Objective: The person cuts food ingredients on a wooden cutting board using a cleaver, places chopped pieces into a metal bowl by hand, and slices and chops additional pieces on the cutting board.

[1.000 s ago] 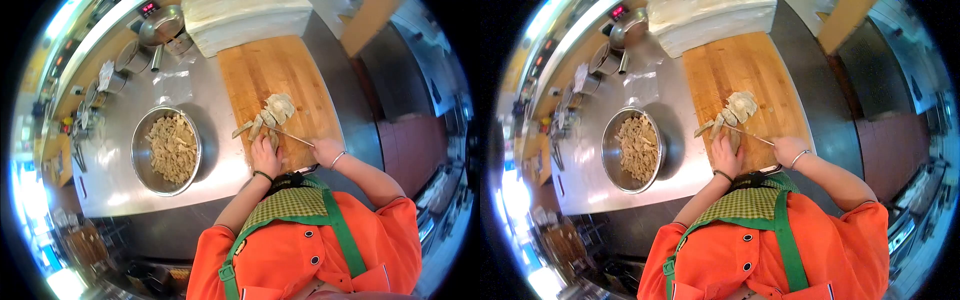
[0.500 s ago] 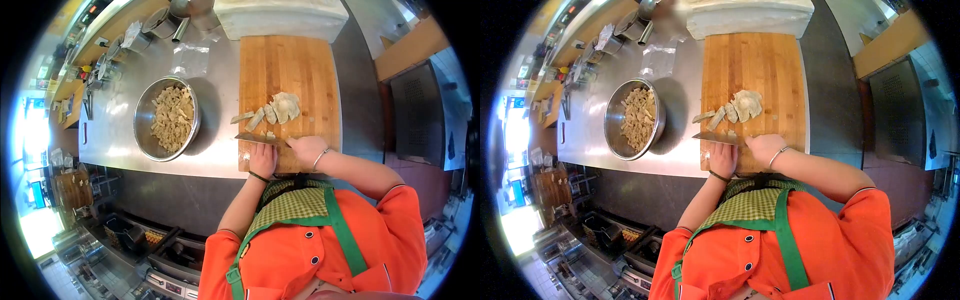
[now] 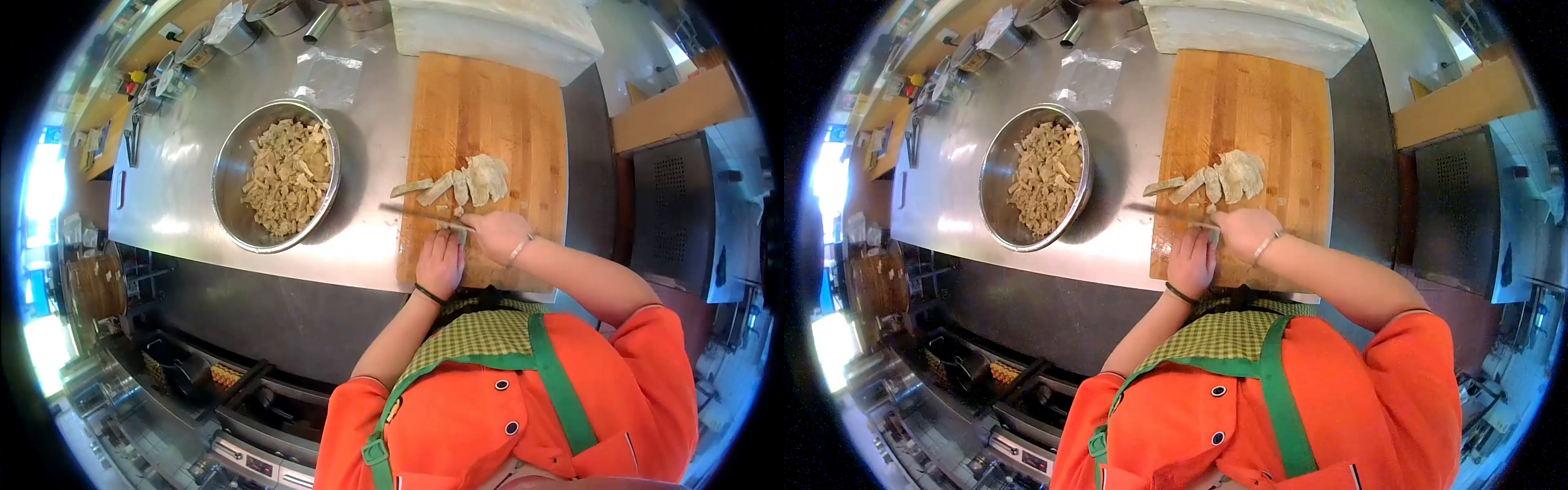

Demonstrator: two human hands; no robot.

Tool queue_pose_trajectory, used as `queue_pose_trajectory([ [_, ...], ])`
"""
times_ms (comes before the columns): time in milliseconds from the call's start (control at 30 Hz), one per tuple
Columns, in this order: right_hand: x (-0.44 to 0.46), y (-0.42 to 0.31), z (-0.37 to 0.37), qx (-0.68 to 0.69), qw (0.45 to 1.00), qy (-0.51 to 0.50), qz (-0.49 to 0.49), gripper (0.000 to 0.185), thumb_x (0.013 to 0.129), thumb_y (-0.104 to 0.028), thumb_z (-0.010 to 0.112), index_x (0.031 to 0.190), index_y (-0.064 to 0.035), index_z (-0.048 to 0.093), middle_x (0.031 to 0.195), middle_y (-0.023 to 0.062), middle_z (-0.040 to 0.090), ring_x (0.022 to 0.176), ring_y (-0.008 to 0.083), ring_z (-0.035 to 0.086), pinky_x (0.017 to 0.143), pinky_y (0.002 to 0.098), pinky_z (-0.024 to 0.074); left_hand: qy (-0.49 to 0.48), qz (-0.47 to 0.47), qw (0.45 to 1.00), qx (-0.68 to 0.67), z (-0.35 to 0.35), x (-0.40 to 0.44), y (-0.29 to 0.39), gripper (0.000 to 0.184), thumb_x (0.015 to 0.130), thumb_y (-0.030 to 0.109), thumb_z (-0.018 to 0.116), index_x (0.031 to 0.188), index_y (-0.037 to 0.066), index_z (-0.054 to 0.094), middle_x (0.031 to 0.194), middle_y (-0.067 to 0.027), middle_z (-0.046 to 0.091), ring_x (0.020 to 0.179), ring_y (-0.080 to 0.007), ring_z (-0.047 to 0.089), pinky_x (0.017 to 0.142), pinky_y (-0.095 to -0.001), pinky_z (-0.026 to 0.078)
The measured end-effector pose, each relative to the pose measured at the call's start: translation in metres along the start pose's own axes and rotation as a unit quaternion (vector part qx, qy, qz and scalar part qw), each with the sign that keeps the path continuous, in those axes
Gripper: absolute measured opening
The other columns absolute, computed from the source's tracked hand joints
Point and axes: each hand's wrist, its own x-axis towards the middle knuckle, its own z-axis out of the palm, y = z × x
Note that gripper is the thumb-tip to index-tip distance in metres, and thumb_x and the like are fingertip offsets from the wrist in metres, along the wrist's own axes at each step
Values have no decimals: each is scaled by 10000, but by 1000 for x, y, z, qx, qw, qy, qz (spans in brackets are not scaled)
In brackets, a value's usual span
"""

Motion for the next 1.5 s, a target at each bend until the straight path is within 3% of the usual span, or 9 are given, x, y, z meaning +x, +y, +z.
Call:
queue_pose_trajectory([
  [167,-23,3,-6,-61,994,-86,8,185,804,-135,464,930,-39,560,807,171,641,769,330,630,623,440,492,-7,-4,1000,19,3,-4,-2,204,742,82,613,924,-2,574,944,-169,550,844,-341,530,769,-404,455],
  [567,-11,2,2,-2,1000,1,1,235,800,-114,456,1013,-68,543,802,165,639,771,340,622,630,448,489,-11,17,1000,21,-4,-9,1,284,731,82,617,990,-24,565,1001,-182,540,901,-345,530,810,-400,454],
  [633,-25,2,-13,-90,990,-110,16,226,796,-107,453,994,-70,556,821,162,641,783,338,623,638,449,491,-22,19,999,31,-4,-9,1,308,739,85,611,1019,-36,560,1000,-180,548,927,-336,541,833,-383,456],
  [767,-15,-3,-7,-106,983,-147,24,196,801,-113,444,948,-55,562,833,167,640,797,333,624,647,447,495,-4,24,1000,13,-2,-11,-1,296,734,81,616,1003,-32,564,1016,-186,547,935,-334,539,823,-379,459],
  [967,4,-1,25,-83,994,-65,0,180,805,-128,450,921,-47,562,786,173,637,762,337,627,645,447,497,7,24,1000,0,2,-12,-2,229,746,67,617,956,-6,562,970,-171,538,879,-344,531,776,-398,460],
  [1067,3,9,26,24,999,29,0,182,812,-129,445,926,-45,559,768,174,636,748,338,628,642,451,495,8,-1,1000,8,-2,-15,4,231,743,62,610,961,-4,569,970,-158,547,900,-330,537,791,-385,463],
  [1233,-35,-7,-18,-92,990,-107,20,178,808,-128,454,895,-33,578,805,175,643,773,340,628,651,449,495,16,-2,1000,10,3,-18,-1,236,744,59,606,970,-3,577,981,-152,556,917,-322,545,811,-376,466],
  [1400,-3,-13,-5,-108,987,-115,-1,194,801,-121,466,915,-35,597,849,177,644,805,336,629,682,433,502,39,20,999,0,1,-13,-2,258,737,64,616,983,-4,580,950,-156,558,838,-316,543,738,-377,470],
  [1500,5,-16,7,-103,989,-107,-13,203,791,-113,469,944,-44,582,826,178,638,777,338,628,655,436,501,19,-5,999,-30,2,-17,-2,243,731,57,629,962,-1,576,940,-156,563,880,-341,539,781,-408,452],
])
